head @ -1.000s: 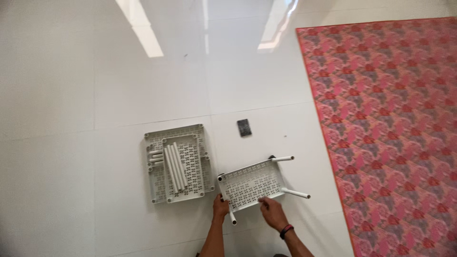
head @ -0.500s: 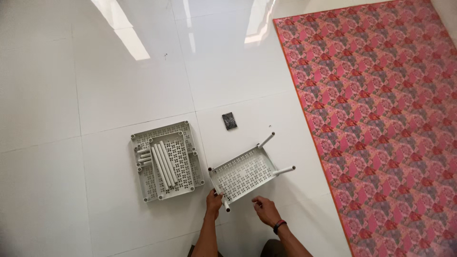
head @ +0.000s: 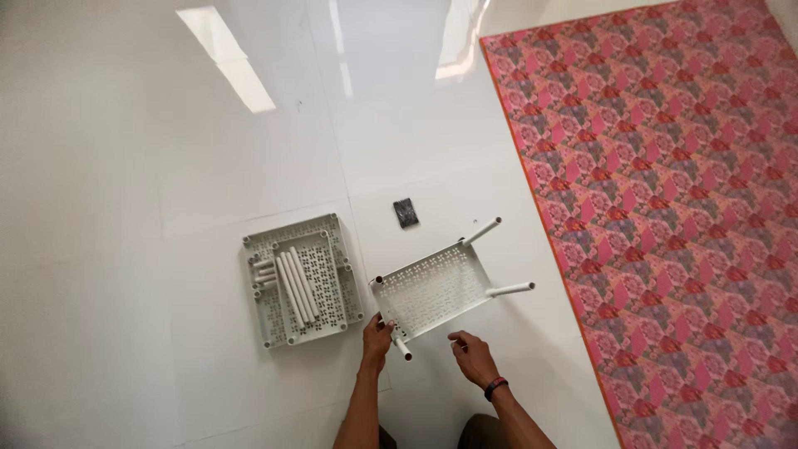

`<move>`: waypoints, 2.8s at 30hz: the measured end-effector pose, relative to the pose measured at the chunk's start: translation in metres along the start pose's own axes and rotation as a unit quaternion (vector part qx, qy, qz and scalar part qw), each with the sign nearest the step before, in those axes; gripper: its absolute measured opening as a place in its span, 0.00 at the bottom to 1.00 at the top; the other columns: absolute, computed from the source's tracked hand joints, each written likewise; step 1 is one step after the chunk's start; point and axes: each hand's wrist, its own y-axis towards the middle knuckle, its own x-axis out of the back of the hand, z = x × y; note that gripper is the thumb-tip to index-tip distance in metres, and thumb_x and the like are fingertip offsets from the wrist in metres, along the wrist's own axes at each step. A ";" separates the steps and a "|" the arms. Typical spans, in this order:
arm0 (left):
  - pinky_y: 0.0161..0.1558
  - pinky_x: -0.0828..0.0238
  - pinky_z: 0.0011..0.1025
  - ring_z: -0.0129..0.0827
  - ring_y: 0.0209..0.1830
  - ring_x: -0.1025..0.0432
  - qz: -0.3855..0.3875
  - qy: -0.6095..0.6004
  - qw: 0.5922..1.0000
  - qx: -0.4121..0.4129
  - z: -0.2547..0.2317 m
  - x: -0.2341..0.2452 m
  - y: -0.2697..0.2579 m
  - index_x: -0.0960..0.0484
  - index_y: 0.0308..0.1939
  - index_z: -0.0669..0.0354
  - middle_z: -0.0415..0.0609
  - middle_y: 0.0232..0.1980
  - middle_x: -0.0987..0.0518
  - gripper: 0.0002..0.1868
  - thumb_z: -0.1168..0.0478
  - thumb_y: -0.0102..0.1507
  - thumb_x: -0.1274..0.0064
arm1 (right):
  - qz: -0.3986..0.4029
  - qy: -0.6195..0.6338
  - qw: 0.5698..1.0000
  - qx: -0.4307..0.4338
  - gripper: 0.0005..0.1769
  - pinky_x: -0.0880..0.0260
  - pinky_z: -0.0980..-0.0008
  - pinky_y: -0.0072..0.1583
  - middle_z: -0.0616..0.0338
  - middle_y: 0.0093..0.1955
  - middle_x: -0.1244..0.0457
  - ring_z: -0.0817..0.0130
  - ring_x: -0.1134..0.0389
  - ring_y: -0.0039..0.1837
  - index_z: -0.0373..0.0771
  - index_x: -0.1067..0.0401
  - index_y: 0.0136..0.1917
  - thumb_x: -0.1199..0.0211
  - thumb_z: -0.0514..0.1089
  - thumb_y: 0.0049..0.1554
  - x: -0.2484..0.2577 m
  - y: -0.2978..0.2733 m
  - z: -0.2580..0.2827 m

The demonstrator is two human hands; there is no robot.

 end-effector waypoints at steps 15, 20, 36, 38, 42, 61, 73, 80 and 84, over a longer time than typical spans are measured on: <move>0.54 0.22 0.33 0.30 0.47 0.21 -0.009 -0.048 0.998 -0.050 -0.124 0.003 -0.104 0.27 0.68 0.60 0.45 0.50 0.16 0.27 0.60 0.65 0.45 | -0.044 0.416 0.898 -0.138 0.38 0.36 0.65 0.39 0.45 0.45 0.35 0.64 0.38 0.37 0.32 0.37 0.62 0.38 0.69 0.59 0.077 -0.052 0.133; 0.52 0.22 0.35 0.33 0.45 0.23 0.026 -0.070 0.991 -0.112 -0.155 0.000 -0.139 0.23 0.65 0.65 0.50 0.48 0.16 0.24 0.58 0.67 0.46 | 0.002 0.443 0.895 -0.043 0.31 0.31 0.66 0.43 0.56 0.51 0.32 0.68 0.33 0.43 0.43 0.36 0.62 0.39 0.64 0.55 0.097 -0.070 0.153; 0.44 0.30 0.32 0.29 0.42 0.34 0.110 -0.116 0.962 -0.220 -0.191 -0.039 -0.227 0.28 0.64 0.61 0.52 0.49 0.30 0.30 0.41 0.69 0.54 | -0.073 0.581 0.808 0.073 0.09 0.25 0.60 0.51 0.55 0.40 0.34 0.63 0.29 0.44 0.35 0.32 0.50 0.40 0.43 0.60 0.127 -0.089 0.160; 0.44 0.23 0.34 0.32 0.43 0.29 0.148 -0.164 0.960 -0.170 -0.200 -0.043 -0.242 0.32 0.65 0.52 0.55 0.53 0.27 0.31 0.39 0.65 0.57 | -0.076 0.578 0.809 0.082 0.10 0.25 0.60 0.50 0.54 0.40 0.33 0.63 0.28 0.44 0.36 0.33 0.50 0.41 0.44 0.60 0.132 -0.097 0.166; 0.42 0.16 0.38 0.35 0.46 0.21 0.173 -0.202 0.950 -0.162 -0.224 -0.047 -0.270 0.33 0.64 0.59 0.53 0.51 0.22 0.34 0.39 0.63 0.56 | -0.076 0.561 0.817 0.110 0.12 0.25 0.60 0.49 0.52 0.39 0.33 0.62 0.29 0.42 0.33 0.34 0.50 0.40 0.44 0.61 0.144 -0.108 0.181; 0.19 0.31 0.35 0.35 0.19 0.30 0.133 -0.227 0.937 -0.230 -0.252 -0.050 -0.295 0.31 0.41 0.62 0.52 0.27 0.26 0.16 0.52 0.66 0.65 | -0.087 0.410 0.903 0.093 0.21 0.25 0.64 0.47 0.47 0.40 0.30 0.63 0.28 0.40 0.28 0.28 0.48 0.37 0.53 0.60 0.180 -0.174 0.232; 0.16 0.31 0.32 0.30 0.17 0.31 0.106 -0.124 0.959 -0.232 -0.232 -0.057 -0.285 0.24 0.51 0.61 0.49 0.29 0.26 0.23 0.46 0.67 0.63 | -0.053 0.268 0.822 0.500 0.15 0.31 0.70 0.50 0.56 0.49 0.36 0.73 0.34 0.50 0.34 0.34 0.60 0.37 0.42 0.63 0.161 -0.225 0.310; 0.24 0.42 0.25 0.22 0.24 0.41 0.102 -0.134 0.963 -0.211 -0.204 -0.060 -0.274 0.20 0.53 0.56 0.40 0.30 0.33 0.30 0.36 0.65 0.59 | 0.001 0.338 0.875 0.345 0.17 0.38 0.76 0.39 0.67 0.30 0.39 0.81 0.42 0.34 0.39 0.31 0.37 0.43 0.49 0.66 0.124 -0.210 0.306; 0.30 0.42 0.28 0.24 0.28 0.41 0.076 -0.151 0.971 -0.167 -0.207 -0.065 -0.271 0.31 0.38 0.60 0.40 0.31 0.34 0.24 0.41 0.68 0.55 | -0.016 0.401 0.852 0.336 0.24 0.46 0.75 0.37 0.66 0.26 0.40 0.82 0.47 0.31 0.39 0.32 0.30 0.42 0.51 0.66 0.122 -0.203 0.305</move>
